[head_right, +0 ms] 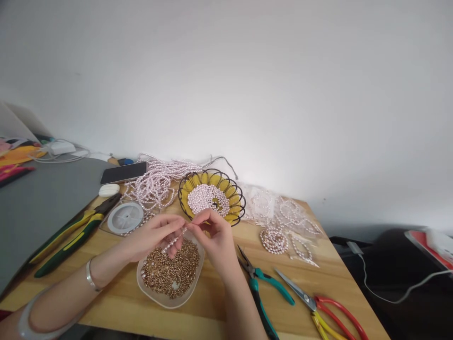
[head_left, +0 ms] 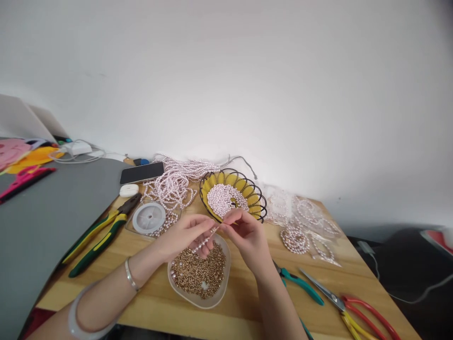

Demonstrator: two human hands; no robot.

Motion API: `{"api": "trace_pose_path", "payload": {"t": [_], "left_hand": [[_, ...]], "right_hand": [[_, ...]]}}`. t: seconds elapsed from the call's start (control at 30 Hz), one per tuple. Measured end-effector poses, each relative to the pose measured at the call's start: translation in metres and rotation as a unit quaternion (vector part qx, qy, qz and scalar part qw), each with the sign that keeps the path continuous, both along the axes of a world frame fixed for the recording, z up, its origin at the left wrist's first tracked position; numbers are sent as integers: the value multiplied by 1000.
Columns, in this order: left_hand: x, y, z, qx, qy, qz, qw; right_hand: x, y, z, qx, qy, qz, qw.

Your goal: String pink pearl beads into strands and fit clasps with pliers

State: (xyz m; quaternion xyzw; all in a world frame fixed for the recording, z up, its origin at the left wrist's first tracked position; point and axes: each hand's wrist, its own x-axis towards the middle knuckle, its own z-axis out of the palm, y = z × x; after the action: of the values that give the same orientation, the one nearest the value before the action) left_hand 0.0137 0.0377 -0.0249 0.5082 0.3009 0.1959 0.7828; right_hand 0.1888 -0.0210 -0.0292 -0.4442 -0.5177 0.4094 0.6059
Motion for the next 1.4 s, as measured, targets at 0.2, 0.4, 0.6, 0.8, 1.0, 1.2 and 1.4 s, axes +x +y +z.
{"api": "trace_pose_path", "payload": {"t": [0.2,0.4,0.6,0.8,1.0,1.2,1.4], "left_hand": [[1,-5,1,3,-12,-47,999],[4,-11,8,-66,-48,-96,992],[3,-13,2,-89,-77,-120,986],[3,-12,-3,-73,-75,-114,988],[3,-9,-2,-55,-57,-90,993],[5,-12,1,-30,-60,-27,997],[4,-13,2,-27,-63,-30,997]], "right_hand": [[2,1,1,5,32,8,999],[3,2,0,-2,59,10,998],[4,2,1,-4,75,6,997],[3,3,1,9,96,5,995],[2,3,1,22,108,-13,994],[4,2,2,19,110,-22,993],[4,3,1,29,113,-45,992]]}}
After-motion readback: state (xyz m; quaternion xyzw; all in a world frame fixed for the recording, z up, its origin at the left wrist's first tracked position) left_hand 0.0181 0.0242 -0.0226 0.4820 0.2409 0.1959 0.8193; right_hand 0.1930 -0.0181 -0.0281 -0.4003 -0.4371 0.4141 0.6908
